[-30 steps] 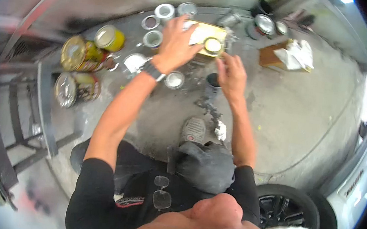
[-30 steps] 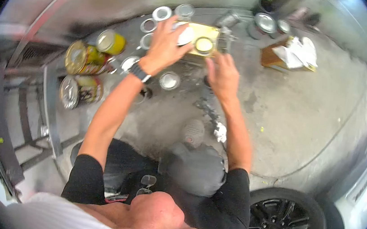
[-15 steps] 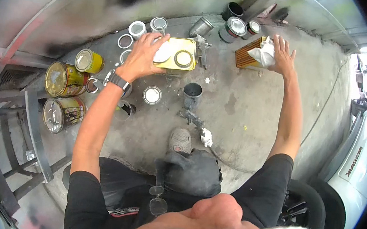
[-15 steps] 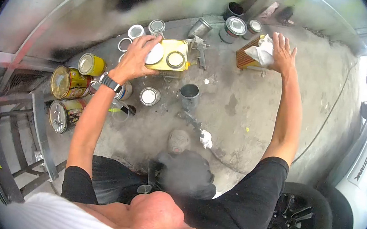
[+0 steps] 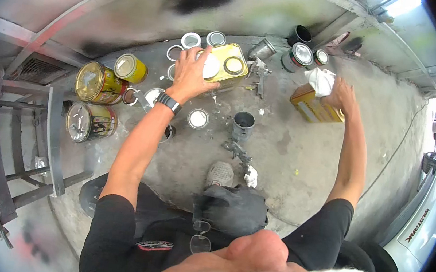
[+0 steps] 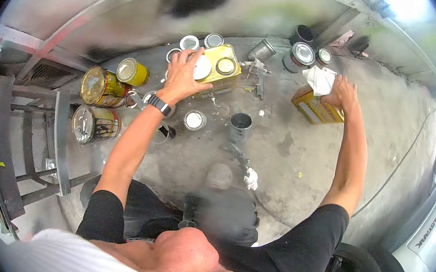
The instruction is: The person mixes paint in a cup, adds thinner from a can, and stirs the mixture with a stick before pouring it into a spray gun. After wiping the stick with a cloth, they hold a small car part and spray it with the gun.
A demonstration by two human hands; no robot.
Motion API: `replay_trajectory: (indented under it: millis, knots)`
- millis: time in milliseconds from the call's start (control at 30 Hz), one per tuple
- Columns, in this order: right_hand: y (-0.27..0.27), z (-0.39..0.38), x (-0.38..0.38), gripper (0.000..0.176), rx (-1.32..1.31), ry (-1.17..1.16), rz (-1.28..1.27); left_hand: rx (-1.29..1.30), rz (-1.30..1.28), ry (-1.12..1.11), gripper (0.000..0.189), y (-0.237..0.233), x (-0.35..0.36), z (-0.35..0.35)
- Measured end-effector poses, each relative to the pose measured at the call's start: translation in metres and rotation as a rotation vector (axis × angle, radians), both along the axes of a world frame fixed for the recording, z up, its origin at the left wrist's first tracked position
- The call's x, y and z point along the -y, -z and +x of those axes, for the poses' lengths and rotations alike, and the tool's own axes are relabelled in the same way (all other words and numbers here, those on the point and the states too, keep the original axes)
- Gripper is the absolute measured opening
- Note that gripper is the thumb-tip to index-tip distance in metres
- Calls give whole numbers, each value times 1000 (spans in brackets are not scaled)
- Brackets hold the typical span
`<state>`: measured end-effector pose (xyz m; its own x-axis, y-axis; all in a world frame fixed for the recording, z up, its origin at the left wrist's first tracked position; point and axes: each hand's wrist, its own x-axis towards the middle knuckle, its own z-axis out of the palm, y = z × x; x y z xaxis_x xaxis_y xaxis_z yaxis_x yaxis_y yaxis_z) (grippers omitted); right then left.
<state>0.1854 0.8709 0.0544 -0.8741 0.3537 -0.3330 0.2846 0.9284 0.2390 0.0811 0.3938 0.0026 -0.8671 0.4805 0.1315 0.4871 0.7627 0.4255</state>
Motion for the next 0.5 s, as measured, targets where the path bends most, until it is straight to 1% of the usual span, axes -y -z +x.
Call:
replay_trajectory:
  millis: [67,167,300,400,500]
  knots:
    - [-10,7,28,97,-19,55,-100,-11,-2,64,111,2,6,-8]
    - [8,19,52,91,-133,67,-86,-5,27,167,110,0,17,-19]
    - [-1,28,99,89,-145,32,-101,-5,49,254,111,5,28,-21]
    - [4,27,117,90,-131,47,-179,-14,33,288,111,3,29,-23]
    - [0,23,147,94,-191,69,-144,-14,52,306,112,0,30,-23]
